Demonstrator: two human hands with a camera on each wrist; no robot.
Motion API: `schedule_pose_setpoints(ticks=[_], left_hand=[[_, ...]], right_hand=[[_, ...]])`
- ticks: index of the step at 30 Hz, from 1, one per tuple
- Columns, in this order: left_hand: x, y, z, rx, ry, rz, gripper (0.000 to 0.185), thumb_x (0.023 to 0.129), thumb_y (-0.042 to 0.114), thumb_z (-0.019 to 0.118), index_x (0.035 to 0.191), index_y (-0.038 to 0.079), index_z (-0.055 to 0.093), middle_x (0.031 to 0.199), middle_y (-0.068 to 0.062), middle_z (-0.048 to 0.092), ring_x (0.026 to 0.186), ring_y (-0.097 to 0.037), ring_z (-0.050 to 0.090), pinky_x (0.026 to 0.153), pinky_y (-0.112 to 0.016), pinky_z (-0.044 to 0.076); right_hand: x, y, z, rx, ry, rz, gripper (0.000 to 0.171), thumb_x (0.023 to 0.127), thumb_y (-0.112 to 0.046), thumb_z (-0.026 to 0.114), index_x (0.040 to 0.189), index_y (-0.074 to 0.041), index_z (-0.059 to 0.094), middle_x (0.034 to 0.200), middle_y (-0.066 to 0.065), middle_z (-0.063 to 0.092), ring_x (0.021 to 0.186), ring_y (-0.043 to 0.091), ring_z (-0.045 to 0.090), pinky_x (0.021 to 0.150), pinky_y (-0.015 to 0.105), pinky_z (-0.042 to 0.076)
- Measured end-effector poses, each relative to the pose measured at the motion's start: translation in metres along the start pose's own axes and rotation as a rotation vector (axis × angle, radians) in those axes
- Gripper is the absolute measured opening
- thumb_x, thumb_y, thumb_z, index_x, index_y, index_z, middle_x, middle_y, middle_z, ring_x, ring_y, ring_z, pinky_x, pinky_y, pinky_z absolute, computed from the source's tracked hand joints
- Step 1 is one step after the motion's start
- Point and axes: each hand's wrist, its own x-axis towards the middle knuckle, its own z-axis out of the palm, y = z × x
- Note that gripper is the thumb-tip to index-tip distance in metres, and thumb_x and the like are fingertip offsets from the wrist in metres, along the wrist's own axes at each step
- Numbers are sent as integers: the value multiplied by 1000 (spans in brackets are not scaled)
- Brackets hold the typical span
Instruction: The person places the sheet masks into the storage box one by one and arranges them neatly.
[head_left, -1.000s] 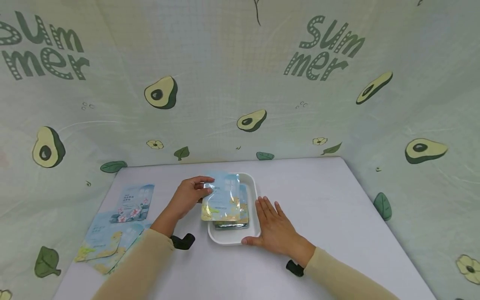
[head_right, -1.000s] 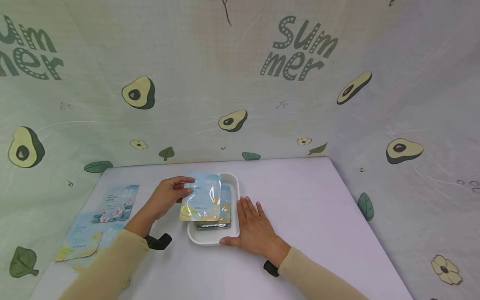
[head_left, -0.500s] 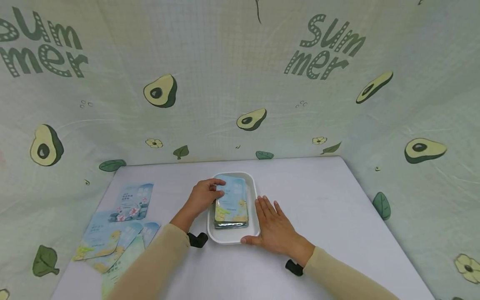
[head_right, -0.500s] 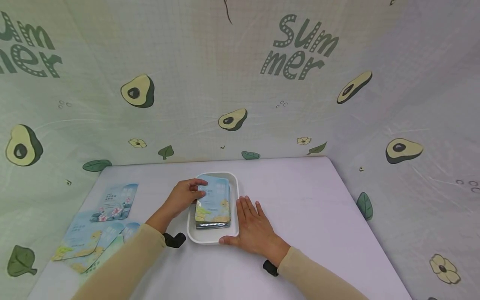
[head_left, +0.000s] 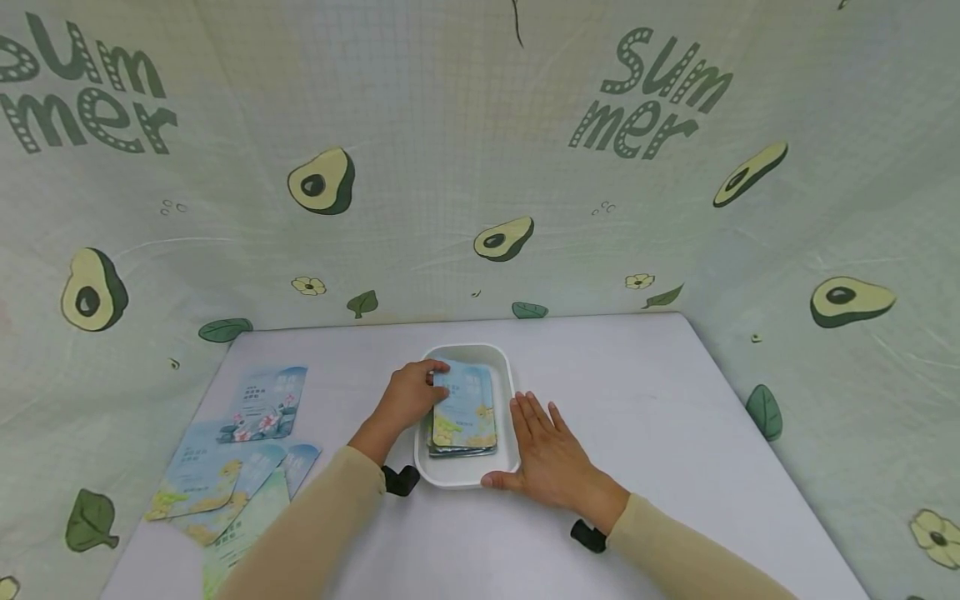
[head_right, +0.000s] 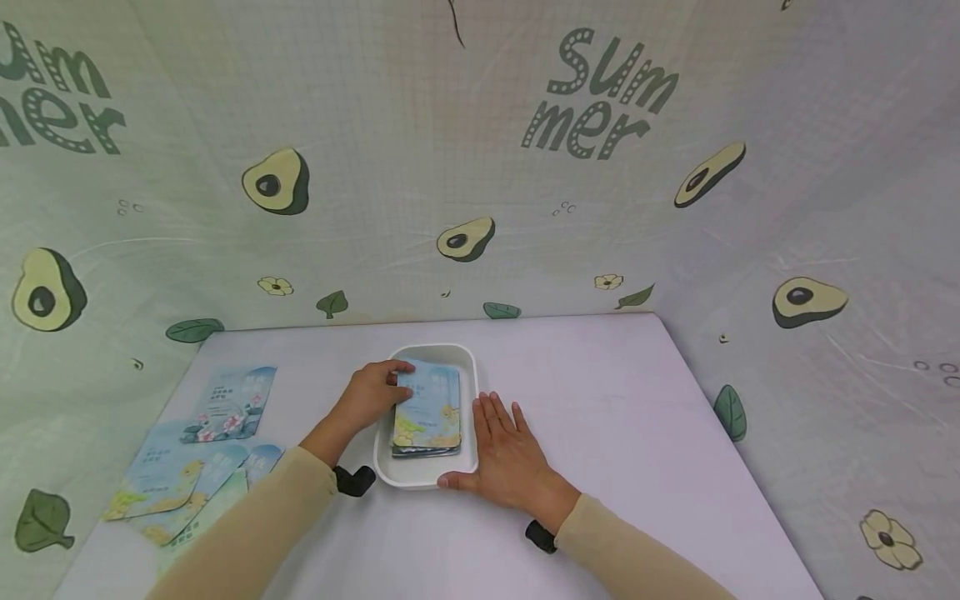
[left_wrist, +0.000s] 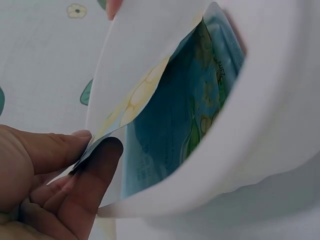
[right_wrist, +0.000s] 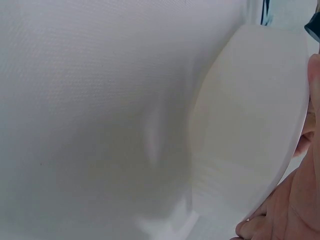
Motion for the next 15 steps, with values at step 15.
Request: schedule_pose_setpoints(ticks=[15], left_hand=[[-4, 3, -6, 24, 62, -34, 44, 99, 17, 74, 141, 11, 66, 133, -17, 72, 121, -33, 70, 98, -52, 59]], right_hand=[[0, 0, -2, 12, -12, 11, 128, 86, -91, 49, 164, 8, 23, 171, 26, 26, 161, 41, 21, 128, 62, 21]])
